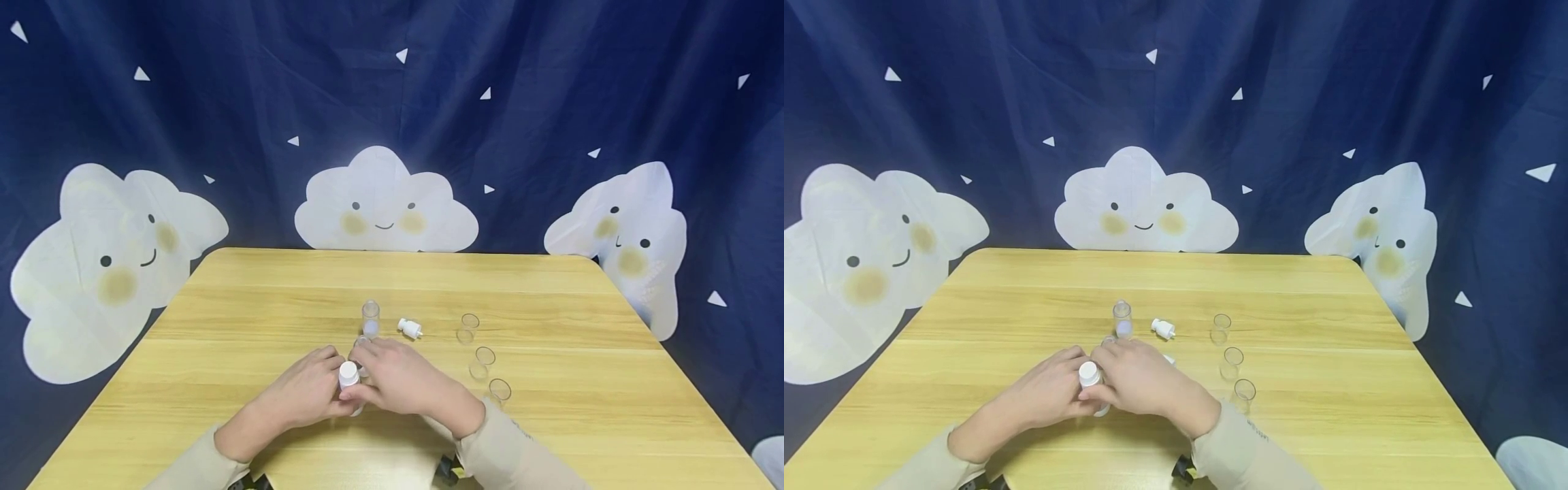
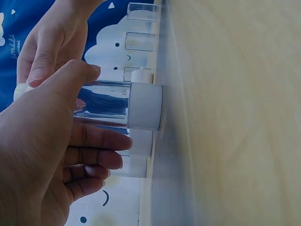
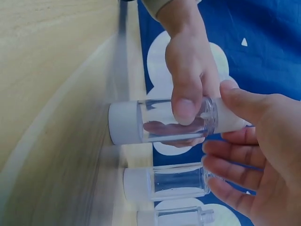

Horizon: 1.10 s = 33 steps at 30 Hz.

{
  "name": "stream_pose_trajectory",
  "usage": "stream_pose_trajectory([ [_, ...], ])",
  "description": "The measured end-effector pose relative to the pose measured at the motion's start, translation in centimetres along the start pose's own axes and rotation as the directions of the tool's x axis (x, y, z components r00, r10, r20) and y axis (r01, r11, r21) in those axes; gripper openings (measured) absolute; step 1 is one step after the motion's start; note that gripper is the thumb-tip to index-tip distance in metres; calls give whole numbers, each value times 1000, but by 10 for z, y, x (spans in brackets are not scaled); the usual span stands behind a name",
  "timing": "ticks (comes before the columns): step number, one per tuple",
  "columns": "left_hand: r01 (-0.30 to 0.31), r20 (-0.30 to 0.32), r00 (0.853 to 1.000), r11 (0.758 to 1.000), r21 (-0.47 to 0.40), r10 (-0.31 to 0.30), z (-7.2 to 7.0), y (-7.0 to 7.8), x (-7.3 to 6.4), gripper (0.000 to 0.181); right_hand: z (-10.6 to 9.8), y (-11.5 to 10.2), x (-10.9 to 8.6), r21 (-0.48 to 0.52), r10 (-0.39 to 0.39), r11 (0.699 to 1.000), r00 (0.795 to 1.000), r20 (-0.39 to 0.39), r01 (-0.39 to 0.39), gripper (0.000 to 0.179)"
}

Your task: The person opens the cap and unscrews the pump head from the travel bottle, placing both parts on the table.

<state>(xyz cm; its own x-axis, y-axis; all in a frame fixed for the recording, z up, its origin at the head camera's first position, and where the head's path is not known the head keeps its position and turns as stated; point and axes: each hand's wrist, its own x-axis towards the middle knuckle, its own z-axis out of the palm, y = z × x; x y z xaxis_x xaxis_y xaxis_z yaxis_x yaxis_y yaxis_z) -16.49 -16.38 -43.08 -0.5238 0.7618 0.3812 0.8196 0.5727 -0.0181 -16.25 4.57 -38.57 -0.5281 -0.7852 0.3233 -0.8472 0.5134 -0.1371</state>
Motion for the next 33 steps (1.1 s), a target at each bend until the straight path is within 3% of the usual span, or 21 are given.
stream_pose_trajectory([
  [8,54,38,998,998,-31,-52,-2,2,1,32,-3,7,0,206,10,978,996,85,-27,30],
  [14,63,47,997,997,-42,-61,-3,3,0,32,-6,7,0,220,-5,975,995,99,-17,30],
  [19,68,67,996,998,-15,-67,-4,3,0,35,-9,4,-2,145,27,989,996,90,-39,39],
  [24,60,74,996,998,-16,-59,-3,2,0,26,-8,0,-2,-10,24,1000,999,25,-23,46],
  [28,46,60,997,999,-16,-45,-2,1,-1,29,-5,-3,-2,-133,-1,991,999,-42,-5,52],
  [33,30,41,999,999,-10,-30,-1,0,-1,30,-1,-7,-2,-217,-16,976,995,-102,-6,54],
])
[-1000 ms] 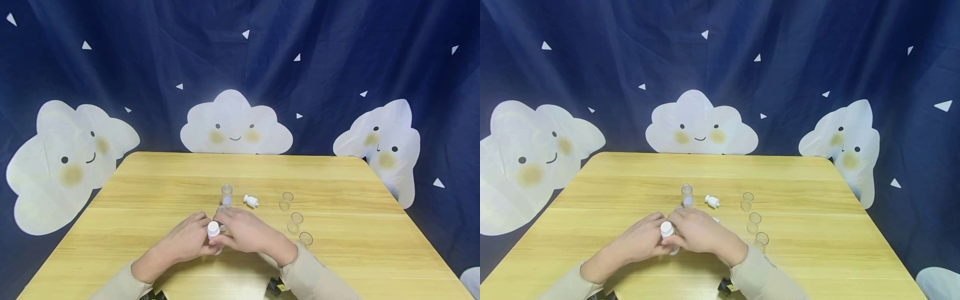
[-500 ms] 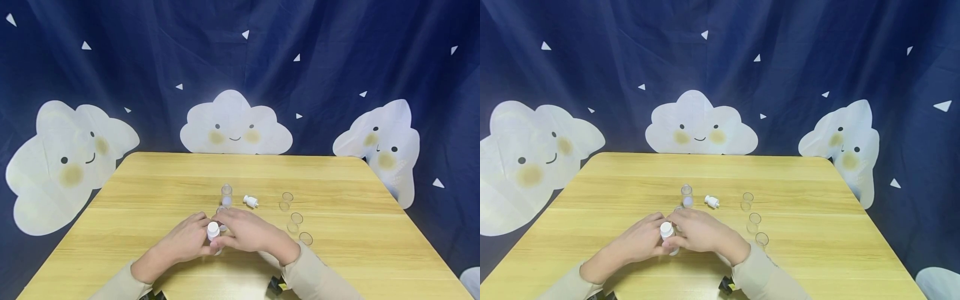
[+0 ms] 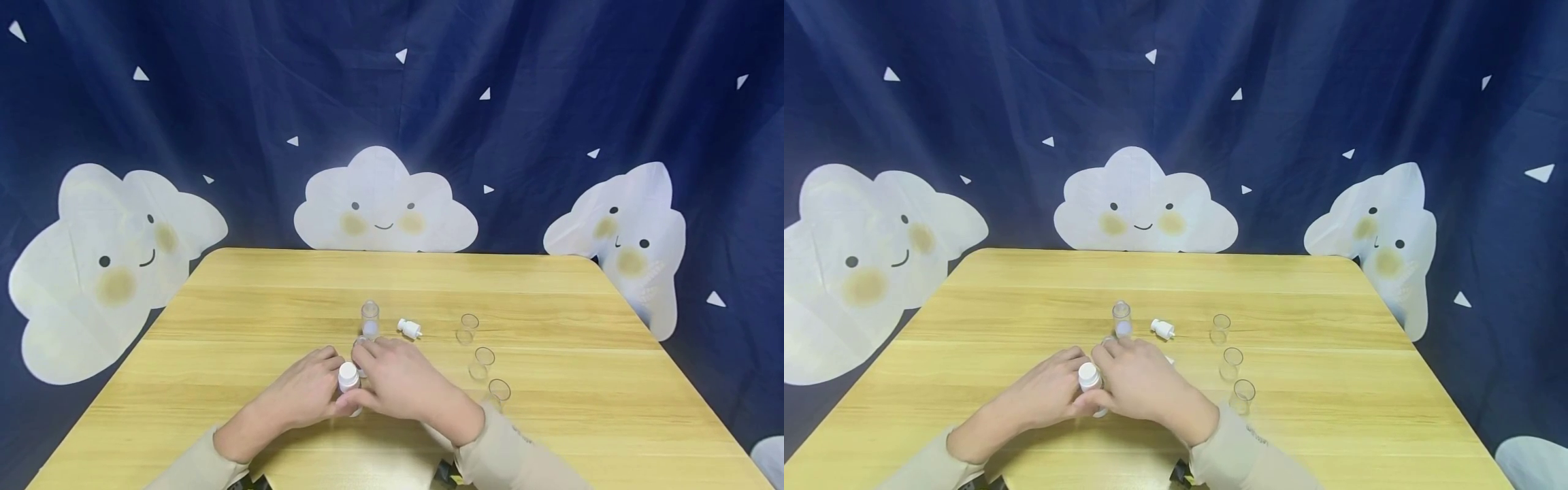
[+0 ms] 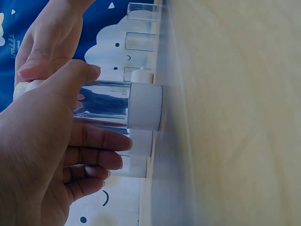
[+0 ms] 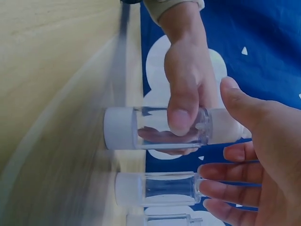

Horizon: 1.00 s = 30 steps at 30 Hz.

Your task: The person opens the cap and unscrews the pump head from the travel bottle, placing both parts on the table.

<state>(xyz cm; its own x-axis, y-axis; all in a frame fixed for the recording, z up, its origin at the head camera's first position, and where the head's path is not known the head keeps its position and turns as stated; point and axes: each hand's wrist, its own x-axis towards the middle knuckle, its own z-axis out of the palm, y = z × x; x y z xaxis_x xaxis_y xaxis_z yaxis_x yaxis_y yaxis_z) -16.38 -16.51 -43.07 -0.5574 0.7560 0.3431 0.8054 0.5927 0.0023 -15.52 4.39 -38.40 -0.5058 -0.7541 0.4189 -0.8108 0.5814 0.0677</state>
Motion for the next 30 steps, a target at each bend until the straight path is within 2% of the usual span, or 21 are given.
stream_pose_trajectory([
  [8,-55,-42,998,998,20,56,0,-1,0,27,6,-7,0,-40,47,998,996,-77,-50,53],
  [15,-61,-60,996,998,9,62,0,-1,0,30,6,-6,0,-19,22,1000,997,-76,-24,46],
  [21,-30,-49,998,1000,-10,29,-1,0,1,27,2,0,0,90,11,996,1000,4,-12,40],
  [26,-21,-30,999,1000,-11,21,-1,0,1,30,-2,5,1,214,7,976,995,98,-28,35],
  [30,9,-14,1000,999,-41,-10,-2,1,1,31,-4,9,2,274,-4,961,990,141,-35,32],
])
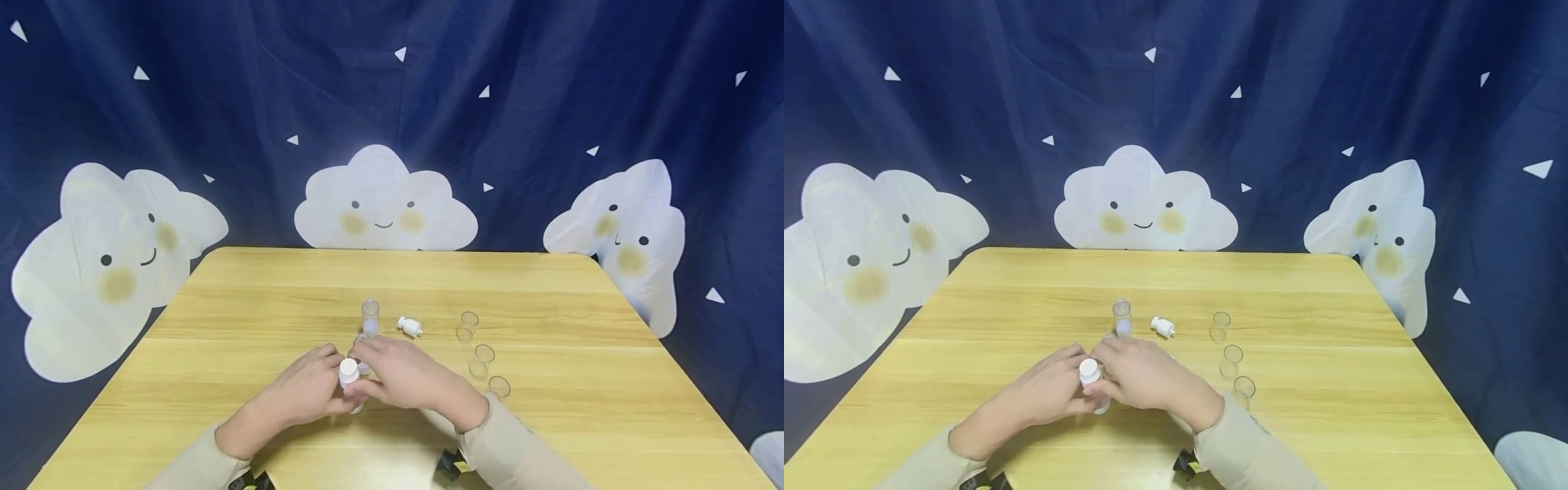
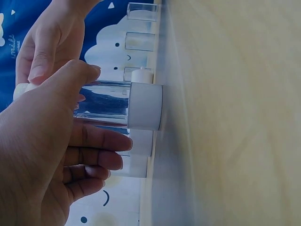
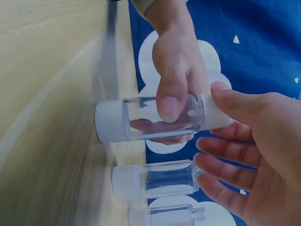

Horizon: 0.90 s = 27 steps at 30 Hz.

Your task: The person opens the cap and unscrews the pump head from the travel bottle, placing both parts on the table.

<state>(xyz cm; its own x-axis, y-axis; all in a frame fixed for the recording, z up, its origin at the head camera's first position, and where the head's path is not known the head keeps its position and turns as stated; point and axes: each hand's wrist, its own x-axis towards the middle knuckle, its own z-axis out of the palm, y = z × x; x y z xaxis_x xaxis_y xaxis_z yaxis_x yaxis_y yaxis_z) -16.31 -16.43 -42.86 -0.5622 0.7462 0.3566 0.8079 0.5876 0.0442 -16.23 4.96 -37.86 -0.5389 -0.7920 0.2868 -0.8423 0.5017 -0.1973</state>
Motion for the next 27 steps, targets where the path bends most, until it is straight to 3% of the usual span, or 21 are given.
stream_pose_trajectory([
  [9,52,41,998,998,-38,-51,-1,1,-1,34,-4,5,1,68,8,998,998,63,-12,32],
  [17,61,59,996,997,-36,-59,-1,1,1,35,-5,8,0,97,-24,995,998,63,18,33],
  [23,60,57,997,998,-38,-57,-2,1,0,37,-7,4,0,37,15,999,998,65,-18,48],
  [27,20,34,999,1000,-12,-20,0,0,0,35,-5,0,-1,-60,16,998,1000,25,-14,46],
])
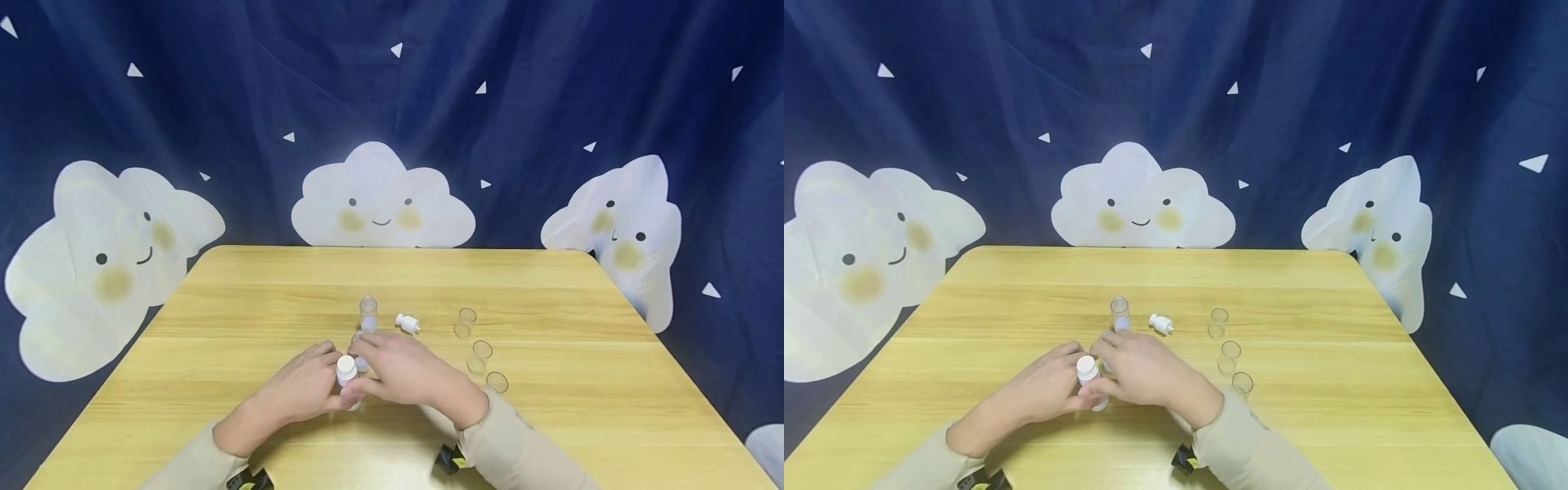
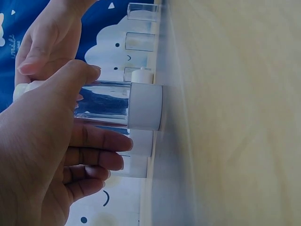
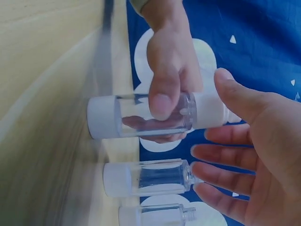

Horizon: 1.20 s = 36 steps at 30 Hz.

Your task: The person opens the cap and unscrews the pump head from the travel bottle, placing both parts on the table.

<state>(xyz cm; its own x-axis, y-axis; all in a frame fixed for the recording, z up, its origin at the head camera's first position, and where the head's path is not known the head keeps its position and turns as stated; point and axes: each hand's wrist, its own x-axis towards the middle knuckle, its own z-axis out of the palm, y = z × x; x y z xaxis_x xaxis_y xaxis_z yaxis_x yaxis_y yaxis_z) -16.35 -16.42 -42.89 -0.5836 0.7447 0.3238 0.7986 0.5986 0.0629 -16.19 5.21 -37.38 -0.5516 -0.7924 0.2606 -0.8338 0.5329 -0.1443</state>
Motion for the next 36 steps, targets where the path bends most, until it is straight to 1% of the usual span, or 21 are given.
stream_pose_trajectory([
  [3,-30,-23,999,999,25,30,1,-2,0,39,3,-2,0,-79,-25,997,999,-48,21,48],
  [5,-44,-31,999,998,37,45,2,-2,-1,39,6,-3,1,-117,-37,993,996,-77,28,50],
  [9,-60,-37,997,997,52,62,3,-3,0,29,11,-5,1,-170,-34,985,992,-125,12,52],
  [13,-67,-37,997,996,56,69,3,-4,0,27,16,-9,2,-190,-4,982,987,-161,-27,52],
  [16,-93,-44,994,994,64,96,3,-4,1,27,18,-11,2,-199,16,979,982,-187,-54,52],
  [19,-108,-59,992,992,67,112,3,-4,1,28,20,-13,2,-197,27,978,978,-209,-70,50],
  [21,-107,-62,992,992,66,111,2,-4,1,28,20,-13,2,-188,28,980,976,-217,-70,48],
  [25,-81,-48,995,996,49,83,2,-3,0,28,18,-12,2,-151,20,987,979,-201,-51,45],
  [28,-60,-42,997,997,41,62,2,-2,0,27,16,-10,1,-111,8,993,989,-151,-25,42],
  [31,-47,-37,998,998,38,48,1,-2,0,26,13,-6,1,-45,4,999,996,-89,-9,39],
  [36,-26,-19,999,999,19,26,0,-1,1,25,9,-1,2,71,0,997,1000,-20,2,35],
])
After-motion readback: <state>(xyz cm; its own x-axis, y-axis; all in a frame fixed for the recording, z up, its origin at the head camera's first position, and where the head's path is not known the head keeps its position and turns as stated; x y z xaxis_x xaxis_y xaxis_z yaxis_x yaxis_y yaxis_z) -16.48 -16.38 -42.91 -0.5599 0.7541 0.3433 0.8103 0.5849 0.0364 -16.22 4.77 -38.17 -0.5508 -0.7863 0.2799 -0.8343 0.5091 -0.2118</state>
